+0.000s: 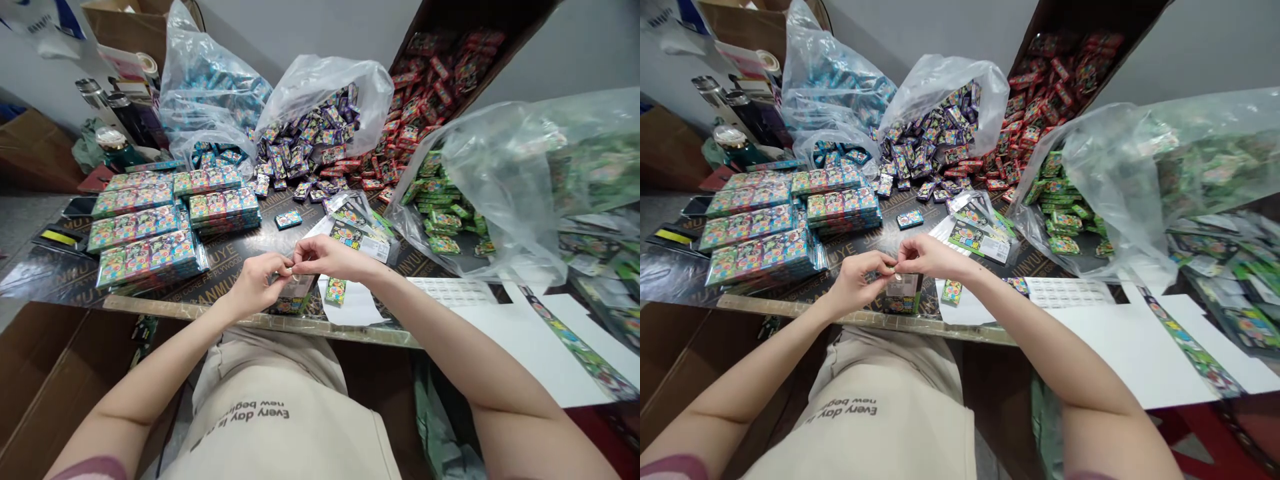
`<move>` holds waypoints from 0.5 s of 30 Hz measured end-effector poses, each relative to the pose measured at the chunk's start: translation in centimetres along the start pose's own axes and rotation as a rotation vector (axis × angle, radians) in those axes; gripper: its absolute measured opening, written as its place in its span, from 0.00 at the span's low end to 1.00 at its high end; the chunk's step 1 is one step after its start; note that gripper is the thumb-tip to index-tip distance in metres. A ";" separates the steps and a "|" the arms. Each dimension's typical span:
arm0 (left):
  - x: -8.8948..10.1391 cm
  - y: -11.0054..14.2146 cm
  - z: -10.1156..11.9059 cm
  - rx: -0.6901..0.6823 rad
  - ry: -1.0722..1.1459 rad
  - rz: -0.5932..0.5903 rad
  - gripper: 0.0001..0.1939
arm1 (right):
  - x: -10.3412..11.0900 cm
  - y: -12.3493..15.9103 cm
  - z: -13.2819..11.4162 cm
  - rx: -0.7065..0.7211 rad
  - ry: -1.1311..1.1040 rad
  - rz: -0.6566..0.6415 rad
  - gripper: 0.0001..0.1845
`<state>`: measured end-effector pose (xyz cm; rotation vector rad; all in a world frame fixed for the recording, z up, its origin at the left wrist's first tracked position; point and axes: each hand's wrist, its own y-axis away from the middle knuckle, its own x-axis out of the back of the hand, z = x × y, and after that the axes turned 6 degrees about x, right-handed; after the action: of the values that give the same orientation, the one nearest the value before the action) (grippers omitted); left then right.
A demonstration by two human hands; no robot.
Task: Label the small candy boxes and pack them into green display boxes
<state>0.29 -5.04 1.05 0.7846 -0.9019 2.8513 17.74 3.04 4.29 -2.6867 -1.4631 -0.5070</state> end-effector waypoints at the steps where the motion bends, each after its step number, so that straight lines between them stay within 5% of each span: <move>1: -0.1 0.0 0.1 0.006 -0.002 0.009 0.06 | 0.0 0.0 0.0 -0.006 -0.009 0.008 0.13; 7: -1.0 0.4 0.2 0.066 -0.032 0.108 0.10 | -0.1 0.1 1.1 -0.042 -0.129 0.048 0.14; 15: -1.4 0.9 -0.6 -0.045 -0.185 0.010 0.06 | -1.5 0.1 2.4 -0.224 -0.681 0.198 0.24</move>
<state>1.04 -5.32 -0.50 1.0552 -0.9897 2.7914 17.73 2.21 1.62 -3.3338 -1.2626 0.3165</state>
